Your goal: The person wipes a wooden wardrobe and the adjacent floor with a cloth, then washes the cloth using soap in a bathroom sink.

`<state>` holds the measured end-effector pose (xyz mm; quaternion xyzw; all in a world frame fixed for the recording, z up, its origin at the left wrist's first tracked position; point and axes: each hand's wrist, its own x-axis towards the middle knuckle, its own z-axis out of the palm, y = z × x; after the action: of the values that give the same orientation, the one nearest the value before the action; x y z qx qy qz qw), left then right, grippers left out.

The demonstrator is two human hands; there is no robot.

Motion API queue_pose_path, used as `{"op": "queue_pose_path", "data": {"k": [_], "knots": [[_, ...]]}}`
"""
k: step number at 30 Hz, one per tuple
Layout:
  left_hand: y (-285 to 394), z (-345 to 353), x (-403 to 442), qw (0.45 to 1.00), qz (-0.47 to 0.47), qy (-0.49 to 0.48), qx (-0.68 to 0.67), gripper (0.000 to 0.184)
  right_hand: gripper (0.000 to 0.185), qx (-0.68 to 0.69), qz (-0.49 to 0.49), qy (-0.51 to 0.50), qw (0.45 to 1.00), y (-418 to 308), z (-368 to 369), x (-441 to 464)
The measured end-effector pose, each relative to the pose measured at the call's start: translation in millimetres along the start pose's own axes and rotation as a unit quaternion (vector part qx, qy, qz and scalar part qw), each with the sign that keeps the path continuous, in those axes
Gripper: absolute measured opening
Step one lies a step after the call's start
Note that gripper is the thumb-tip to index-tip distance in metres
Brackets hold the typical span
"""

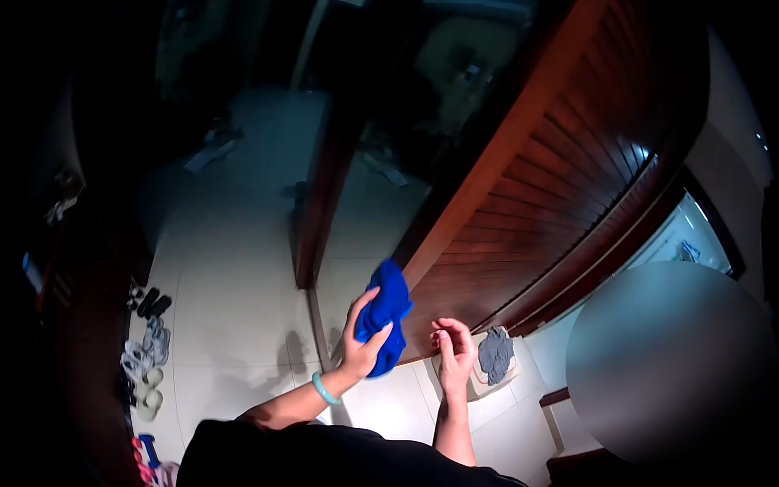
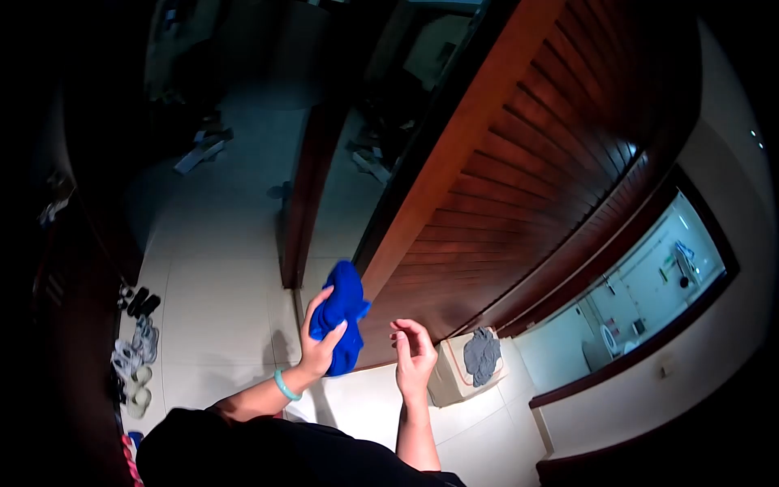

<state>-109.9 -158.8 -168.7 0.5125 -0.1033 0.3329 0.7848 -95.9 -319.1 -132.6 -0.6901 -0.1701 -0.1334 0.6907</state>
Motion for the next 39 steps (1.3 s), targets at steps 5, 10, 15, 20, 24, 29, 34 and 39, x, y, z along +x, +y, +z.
{"op": "queue_pose_path", "data": {"k": [5, 10, 15, 20, 24, 29, 34, 39], "knots": [[9.5, 33.0, 103.8, 0.946, 0.219, -0.052, 0.233, 0.056, 0.017, -0.058, -0.004, 0.011, 0.998, -4.8, 23.0, 16.1], [-14.9, 64.4, 133.7, 0.908, 0.303, 0.002, 0.289, 0.051, 0.015, -0.124, 0.047, 0.048, 0.990, 18.1, -0.3, -5.6], [-11.6, 75.3, 146.9, 0.876, 0.366, 0.030, 0.313, 0.044, 0.010, -0.102, 0.088, 0.113, 0.984, 45.1, -49.7, -19.8], [36.6, 106.0, 188.6, 0.841, 0.421, 0.026, 0.338, 0.054, 0.014, -0.249, 0.069, 0.120, 0.959, 28.0, -44.6, -5.2], [102.6, 159.8, 247.8, 0.815, 0.485, 0.047, 0.313, 0.072, 0.009, -0.157, 0.056, 0.057, 0.984, 57.9, -37.6, 17.3], [212.9, 249.2, 357.5, 0.732, 0.594, 0.151, 0.299, 0.026, 0.012, -0.166, 0.047, 0.022, 0.985, 91.5, -44.2, 26.0], [324.8, 309.8, 424.7, 0.741, 0.557, 0.113, 0.358, 0.015, 0.011, -0.151, 0.067, 0.067, 0.984, 103.5, -60.3, 23.7], [346.9, 347.4, 464.0, 0.856, 0.479, 0.114, 0.160, 0.045, 0.013, -0.206, 0.037, 0.092, 0.974, 109.1, -92.1, -3.2]]}}
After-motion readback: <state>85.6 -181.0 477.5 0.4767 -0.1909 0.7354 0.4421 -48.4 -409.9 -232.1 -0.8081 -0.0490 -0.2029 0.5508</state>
